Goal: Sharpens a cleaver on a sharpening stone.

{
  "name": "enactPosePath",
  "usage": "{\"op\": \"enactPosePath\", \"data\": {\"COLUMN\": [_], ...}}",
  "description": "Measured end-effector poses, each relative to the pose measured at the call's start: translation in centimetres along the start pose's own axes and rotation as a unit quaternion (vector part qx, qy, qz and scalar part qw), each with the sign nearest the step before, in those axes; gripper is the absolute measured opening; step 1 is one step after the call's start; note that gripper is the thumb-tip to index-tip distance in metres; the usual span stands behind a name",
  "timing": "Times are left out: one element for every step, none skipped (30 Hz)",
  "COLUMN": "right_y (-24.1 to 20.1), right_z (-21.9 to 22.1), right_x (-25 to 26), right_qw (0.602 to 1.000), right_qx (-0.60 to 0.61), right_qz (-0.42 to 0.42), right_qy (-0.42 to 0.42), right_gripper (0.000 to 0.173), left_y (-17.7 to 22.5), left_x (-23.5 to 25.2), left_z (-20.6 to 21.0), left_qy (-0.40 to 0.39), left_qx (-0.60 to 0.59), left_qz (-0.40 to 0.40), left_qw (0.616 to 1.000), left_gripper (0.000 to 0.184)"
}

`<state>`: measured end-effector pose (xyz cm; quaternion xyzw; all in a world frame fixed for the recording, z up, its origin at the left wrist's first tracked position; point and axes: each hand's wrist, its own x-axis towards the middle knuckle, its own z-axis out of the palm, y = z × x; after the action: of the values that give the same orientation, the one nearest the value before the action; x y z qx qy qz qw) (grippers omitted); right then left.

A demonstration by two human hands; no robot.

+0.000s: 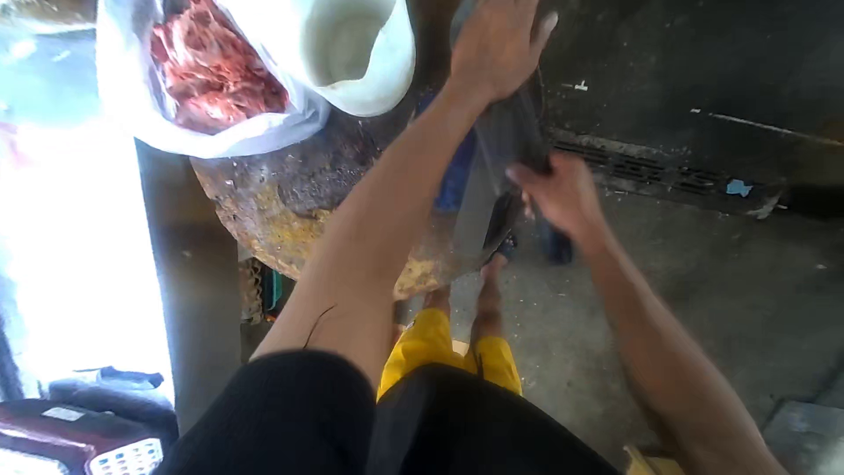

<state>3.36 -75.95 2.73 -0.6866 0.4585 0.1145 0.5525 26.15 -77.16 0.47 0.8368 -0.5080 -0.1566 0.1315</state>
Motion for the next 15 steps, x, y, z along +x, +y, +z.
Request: {"op": "enactPosePath", "data": {"right_y": [2.3, 5.2, 8.1, 10.6, 12.5, 13.6, 13.9, 13.1, 11.3, 9.0, 6.6, 4.4, 2.5, 1.0, 0.5], "right_z": [0.7, 1.6, 2.5, 3.4, 4.0, 4.1, 3.9, 3.6, 2.8, 1.8, 0.8, 0.1, -0.4, -0.5, -0.4], "right_x": [-2.3, -5.6, -9.6, -13.4, -16.8, -19.2, -19.8, -18.8, -16.8, -13.7, -9.9, -6.1, -2.9, -0.8, 0.0], "right_qw": [1.000, 0.999, 0.995, 0.992, 0.989, 0.986, 0.986, 0.986, 0.986, 0.987, 0.990, 0.994, 0.997, 0.999, 1.000], "right_qx": [-0.005, -0.020, -0.039, -0.048, -0.052, -0.056, -0.065, -0.073, -0.084, -0.088, -0.084, -0.068, -0.044, -0.019, 0.000], "right_qz": [0.009, 0.030, 0.061, 0.083, 0.103, 0.117, 0.120, 0.116, 0.108, 0.102, 0.084, 0.061, 0.043, 0.029, 0.025], "right_qy": [-0.013, -0.037, -0.067, -0.084, -0.096, -0.103, -0.101, -0.097, -0.094, -0.089, -0.077, -0.056, -0.038, -0.022, -0.008], "right_gripper": [0.046, 0.049, 0.053, 0.054, 0.054, 0.053, 0.052, 0.053, 0.054, 0.055, 0.052, 0.050, 0.050, 0.050, 0.052], "left_y": [0.7, 1.7, 3.3, 5.2, 6.8, 8.1, 8.5, 8.1, 7.3, 6.2, 4.8, 3.1, 1.4, 0.1, -0.6], "left_x": [-2.0, -5.3, -10.0, -14.9, -19.4, -22.9, -24.4, -23.6, -21.2, -17.6, -13.1, -8.3, -4.0, -0.8, 0.9], "left_z": [0.7, 1.7, 2.9, 3.9, 5.1, 6.2, 7.0, 7.2, 6.8, 6.1, 5.2, 4.1, 2.7, 1.1, 0.2], "left_qy": [0.026, 0.059, 0.069, 0.060, 0.042, 0.022, 0.020, 0.025, 0.031, 0.045, 0.061, 0.070, 0.067, 0.046, 0.031], "left_qx": [-0.007, -0.021, -0.034, -0.049, -0.066, -0.080, -0.086, -0.084, -0.075, -0.065, -0.053, -0.041, -0.033, -0.026, -0.018], "left_qz": [0.020, 0.045, 0.051, 0.048, 0.040, 0.028, 0.023, 0.026, 0.038, 0.053, 0.062, 0.066, 0.062, 0.047, 0.029], "left_qw": [0.999, 0.997, 0.996, 0.996, 0.996, 0.996, 0.996, 0.996, 0.996, 0.995, 0.995, 0.995, 0.995, 0.997, 0.999], "left_gripper": [0.058, 0.063, 0.068, 0.068, 0.067, 0.065, 0.061, 0.058, 0.058, 0.059, 0.060, 0.061, 0.061, 0.058, 0.054]}}
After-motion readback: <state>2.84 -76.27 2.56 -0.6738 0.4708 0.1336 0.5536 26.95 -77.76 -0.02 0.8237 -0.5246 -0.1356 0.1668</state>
